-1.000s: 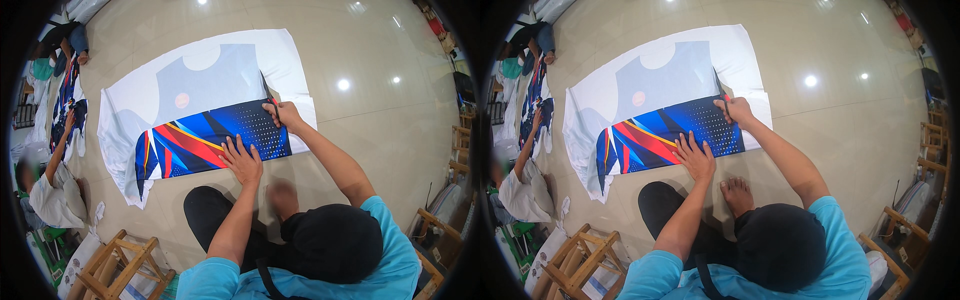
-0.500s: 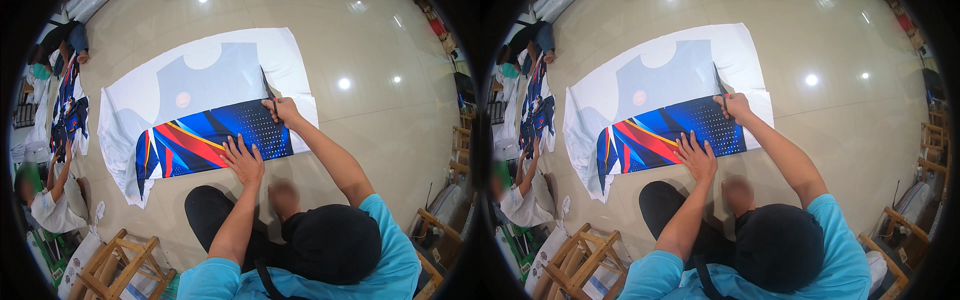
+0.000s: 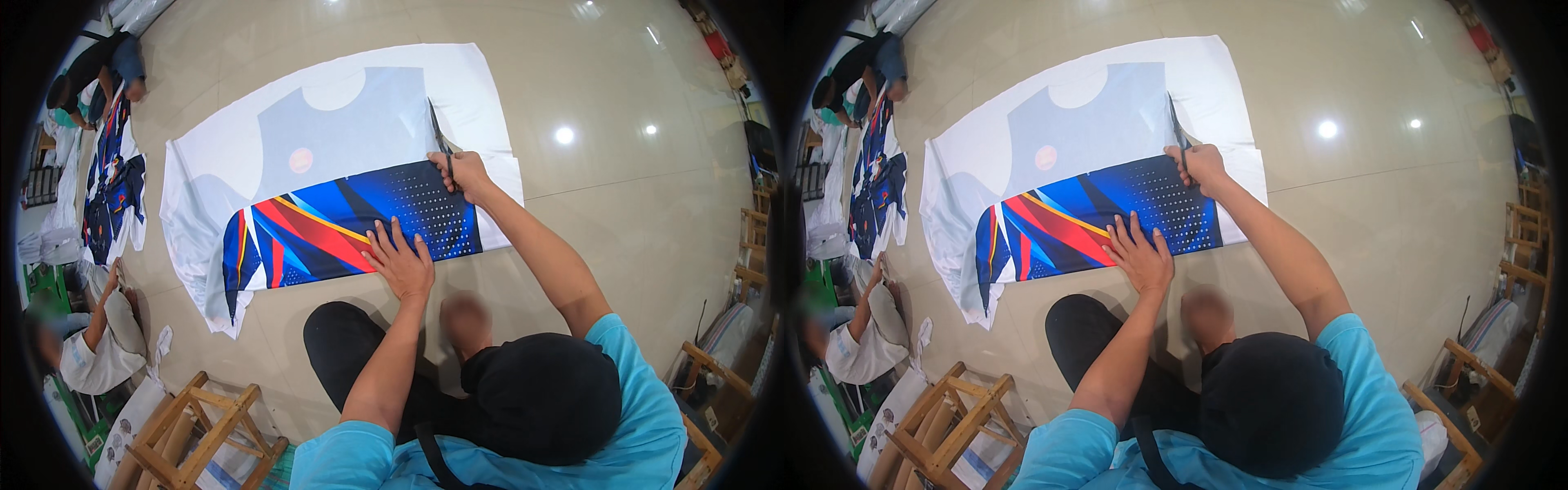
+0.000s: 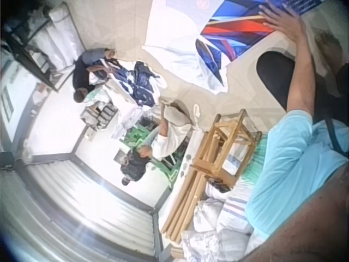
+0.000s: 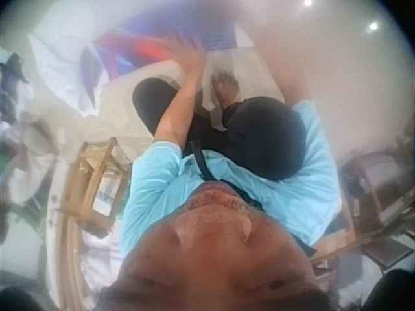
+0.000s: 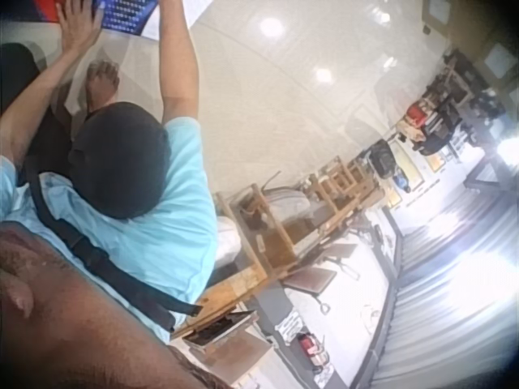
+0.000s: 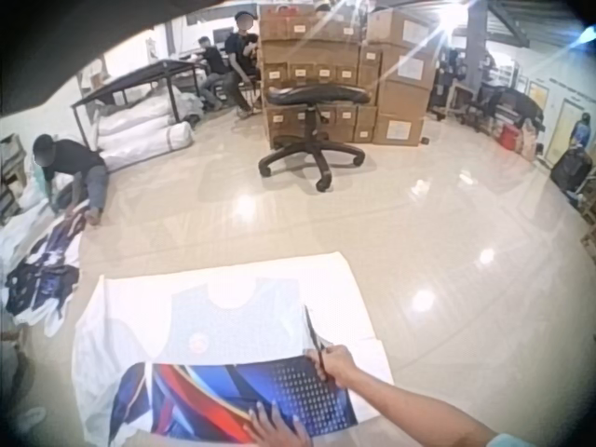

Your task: The person unfolds a large white t-shirt with a colorful graphic print on the floor and uses scissors to cut along the edges of the printed design. The person carefully trims the excess white fabric around the graphic, separating the printed section from the rest of the shirt.

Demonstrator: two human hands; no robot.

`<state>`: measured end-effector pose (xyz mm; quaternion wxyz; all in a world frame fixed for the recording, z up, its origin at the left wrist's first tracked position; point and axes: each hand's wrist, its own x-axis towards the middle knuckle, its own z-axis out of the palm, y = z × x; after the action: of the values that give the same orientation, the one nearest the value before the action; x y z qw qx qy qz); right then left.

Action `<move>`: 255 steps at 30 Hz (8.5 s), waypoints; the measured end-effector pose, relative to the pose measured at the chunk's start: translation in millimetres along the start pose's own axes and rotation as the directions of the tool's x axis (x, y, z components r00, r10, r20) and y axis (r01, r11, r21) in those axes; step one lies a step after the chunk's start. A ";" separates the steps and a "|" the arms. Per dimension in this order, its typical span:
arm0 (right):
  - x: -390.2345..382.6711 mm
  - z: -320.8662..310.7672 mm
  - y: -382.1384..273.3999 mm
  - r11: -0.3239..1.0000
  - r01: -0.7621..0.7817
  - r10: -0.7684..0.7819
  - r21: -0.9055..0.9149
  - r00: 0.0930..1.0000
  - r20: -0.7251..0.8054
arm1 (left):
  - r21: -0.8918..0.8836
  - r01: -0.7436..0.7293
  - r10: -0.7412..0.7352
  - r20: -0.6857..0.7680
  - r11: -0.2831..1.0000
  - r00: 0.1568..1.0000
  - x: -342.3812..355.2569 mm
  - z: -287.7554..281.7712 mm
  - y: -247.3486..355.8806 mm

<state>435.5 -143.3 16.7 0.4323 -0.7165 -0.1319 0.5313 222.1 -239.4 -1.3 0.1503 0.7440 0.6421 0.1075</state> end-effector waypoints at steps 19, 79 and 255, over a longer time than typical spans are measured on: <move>-7.0 3.4 -13.6 0.997 -0.057 0.056 0.045 0.998 0.023 | 0.001 0.003 -0.003 -0.010 1.000 1.000 0.0 1.2 -0.3; 40.6 33.8 -24.3 0.985 -0.014 0.018 0.172 1.000 -0.022 | 0.002 0.002 -0.002 0.030 1.000 1.000 0.1 -3.4 1.1; -102.8 -55.6 106.8 0.637 0.254 -0.562 -0.728 0.799 -0.213 | -0.850 0.523 -0.950 0.213 -0.066 0.227 133.4 -80.1 -235.7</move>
<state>414.1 -299.8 5.6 0.2758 -0.8678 -0.3790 0.1650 -3.5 -70.1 -16.4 0.3407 0.0147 0.8263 0.4483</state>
